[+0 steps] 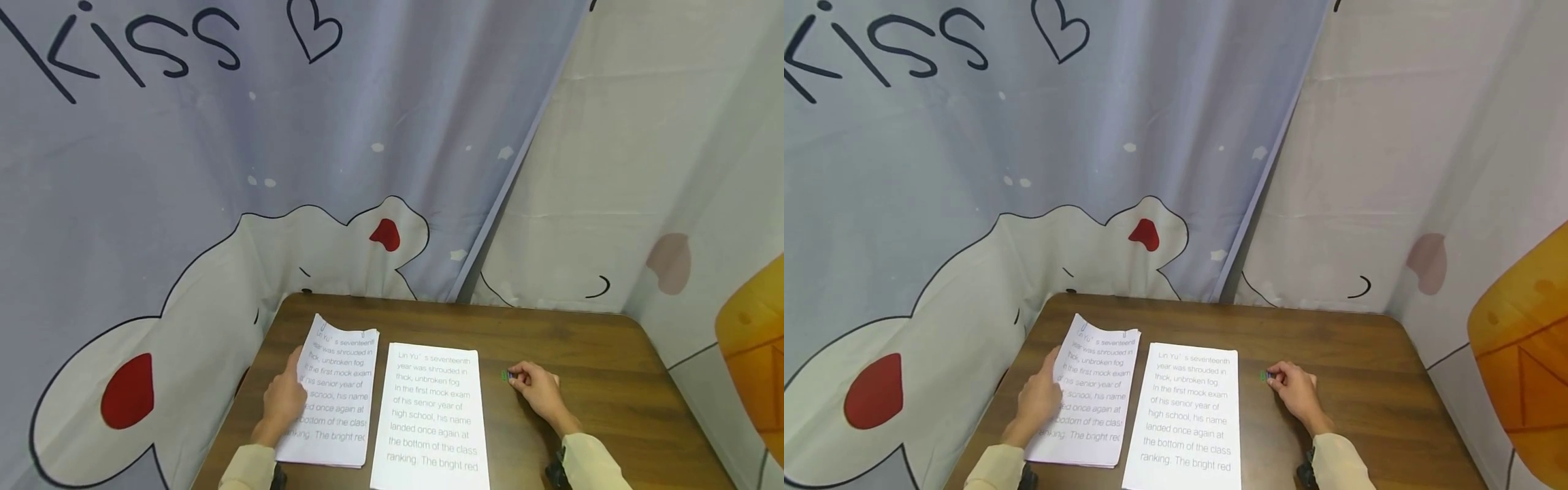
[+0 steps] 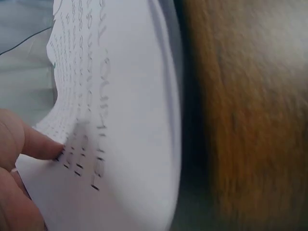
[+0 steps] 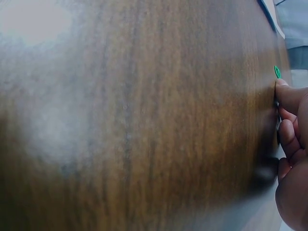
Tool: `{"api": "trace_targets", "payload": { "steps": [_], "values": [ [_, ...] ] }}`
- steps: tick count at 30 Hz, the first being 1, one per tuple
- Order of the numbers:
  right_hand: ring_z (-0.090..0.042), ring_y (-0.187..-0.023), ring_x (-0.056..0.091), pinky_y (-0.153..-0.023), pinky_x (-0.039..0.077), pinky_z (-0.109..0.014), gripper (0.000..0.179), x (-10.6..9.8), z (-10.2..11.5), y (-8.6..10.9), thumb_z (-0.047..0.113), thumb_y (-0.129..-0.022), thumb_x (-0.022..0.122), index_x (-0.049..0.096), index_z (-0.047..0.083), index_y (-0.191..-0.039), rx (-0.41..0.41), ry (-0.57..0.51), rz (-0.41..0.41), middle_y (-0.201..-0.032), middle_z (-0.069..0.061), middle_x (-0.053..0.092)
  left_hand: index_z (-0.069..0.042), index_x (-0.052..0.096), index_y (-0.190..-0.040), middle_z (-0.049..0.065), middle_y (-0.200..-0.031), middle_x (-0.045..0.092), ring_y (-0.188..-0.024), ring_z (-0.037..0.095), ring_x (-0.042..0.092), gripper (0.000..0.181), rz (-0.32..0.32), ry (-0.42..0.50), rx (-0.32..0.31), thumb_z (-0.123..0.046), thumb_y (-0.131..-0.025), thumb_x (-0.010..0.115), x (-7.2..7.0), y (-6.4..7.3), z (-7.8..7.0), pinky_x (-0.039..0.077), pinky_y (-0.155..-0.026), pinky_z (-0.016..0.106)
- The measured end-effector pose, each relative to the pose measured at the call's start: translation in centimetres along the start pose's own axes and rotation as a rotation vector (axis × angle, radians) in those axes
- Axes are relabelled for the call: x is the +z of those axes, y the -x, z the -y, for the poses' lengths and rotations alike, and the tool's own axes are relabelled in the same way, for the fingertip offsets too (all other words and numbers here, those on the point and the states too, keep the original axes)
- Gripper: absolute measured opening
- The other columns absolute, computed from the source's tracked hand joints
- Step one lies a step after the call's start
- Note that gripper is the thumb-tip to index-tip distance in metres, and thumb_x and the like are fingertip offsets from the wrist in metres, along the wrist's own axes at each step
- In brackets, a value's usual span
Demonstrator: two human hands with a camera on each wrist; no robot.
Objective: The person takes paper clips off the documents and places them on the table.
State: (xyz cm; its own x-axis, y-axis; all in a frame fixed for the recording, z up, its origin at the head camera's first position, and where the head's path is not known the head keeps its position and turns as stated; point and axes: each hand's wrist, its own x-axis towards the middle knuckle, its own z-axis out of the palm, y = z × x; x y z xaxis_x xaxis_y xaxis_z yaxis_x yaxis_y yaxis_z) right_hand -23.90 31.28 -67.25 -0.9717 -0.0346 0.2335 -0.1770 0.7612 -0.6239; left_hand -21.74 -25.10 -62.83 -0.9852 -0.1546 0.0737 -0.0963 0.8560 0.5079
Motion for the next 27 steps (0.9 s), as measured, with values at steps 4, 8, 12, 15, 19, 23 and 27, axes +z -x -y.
{"api": "trace_targets", "payload": {
  "steps": [4,8,12,15,19,23,27],
  "values": [
    [-0.001,-0.066,0.049,-0.082,0.031,-0.042,0.014,0.2,-0.2,0.1,0.009,-0.088,0.082,0.078,0.012,-0.102,0.001,-0.001,0.001,-0.076,0.008,0.059,-0.031,0.012,-0.172,0.024,-0.095,0.074,-0.056,0.024,0.052,0.097,-0.009,0.027,0.047,0.005,-0.092,0.053,-0.2,0.2,0.4,0.037,-0.047,0.037],
    [0.000,-0.064,0.048,-0.080,0.031,-0.040,0.014,0.4,-0.2,0.3,0.008,-0.086,0.084,0.079,0.012,-0.099,-0.021,-0.002,-0.024,-0.074,0.008,0.059,-0.038,0.016,-0.171,0.026,-0.133,0.069,-0.071,0.031,0.063,0.099,-0.063,0.058,0.106,0.006,-0.092,0.057,-0.5,0.3,0.6,0.048,-0.054,0.045],
    [0.001,-0.064,0.048,-0.079,0.030,-0.040,0.014,0.4,-0.1,0.5,0.007,-0.085,0.085,0.079,0.011,-0.098,-0.029,-0.004,-0.044,-0.073,0.008,0.059,-0.036,0.020,-0.170,0.024,-0.153,0.057,-0.105,0.046,0.071,0.098,-0.107,0.084,0.152,0.008,-0.092,0.059,-0.9,0.3,0.6,0.057,-0.077,0.062],
    [0.000,-0.065,0.048,-0.080,0.031,-0.041,0.014,0.2,-0.1,0.4,0.006,-0.086,0.084,0.079,0.011,-0.099,-0.017,-0.009,-0.041,-0.074,0.008,0.058,-0.032,0.025,-0.170,0.025,-0.151,0.058,-0.116,0.049,0.067,0.095,-0.138,0.107,0.189,0.010,-0.092,0.059,-1.3,0.3,0.5,0.055,-0.087,0.066],
    [-0.001,-0.065,0.049,-0.081,0.031,-0.041,0.015,0.0,0.0,0.3,0.005,-0.087,0.084,0.079,0.011,-0.100,-0.014,-0.017,-0.028,-0.075,0.007,0.059,-0.028,0.031,-0.168,0.022,-0.142,0.063,-0.111,0.045,0.067,0.091,-0.190,0.135,0.241,0.012,-0.092,0.060,-1.6,0.4,0.5,0.054,-0.090,0.063],
    [-0.001,-0.065,0.049,-0.081,0.029,-0.040,0.016,0.0,0.0,0.2,0.004,-0.086,0.084,0.079,0.010,-0.100,-0.012,-0.034,-0.022,-0.074,0.007,0.059,-0.028,0.034,-0.167,0.023,-0.138,0.065,-0.115,0.044,0.067,0.092,-0.219,0.175,0.271,0.015,-0.091,0.062,-1.8,0.3,0.4,0.054,-0.095,0.062],
    [-0.001,-0.066,0.049,-0.082,0.029,-0.040,0.014,0.1,0.0,0.1,0.005,-0.088,0.083,0.079,0.010,-0.100,-0.007,-0.043,-0.022,-0.075,0.006,0.060,-0.026,0.031,-0.169,0.022,-0.150,0.059,-0.131,0.043,0.061,0.093,-0.204,0.233,0.267,0.015,-0.091,0.062,-2.4,0.0,0.0,0.049,-0.108,0.060]
  ]
}}
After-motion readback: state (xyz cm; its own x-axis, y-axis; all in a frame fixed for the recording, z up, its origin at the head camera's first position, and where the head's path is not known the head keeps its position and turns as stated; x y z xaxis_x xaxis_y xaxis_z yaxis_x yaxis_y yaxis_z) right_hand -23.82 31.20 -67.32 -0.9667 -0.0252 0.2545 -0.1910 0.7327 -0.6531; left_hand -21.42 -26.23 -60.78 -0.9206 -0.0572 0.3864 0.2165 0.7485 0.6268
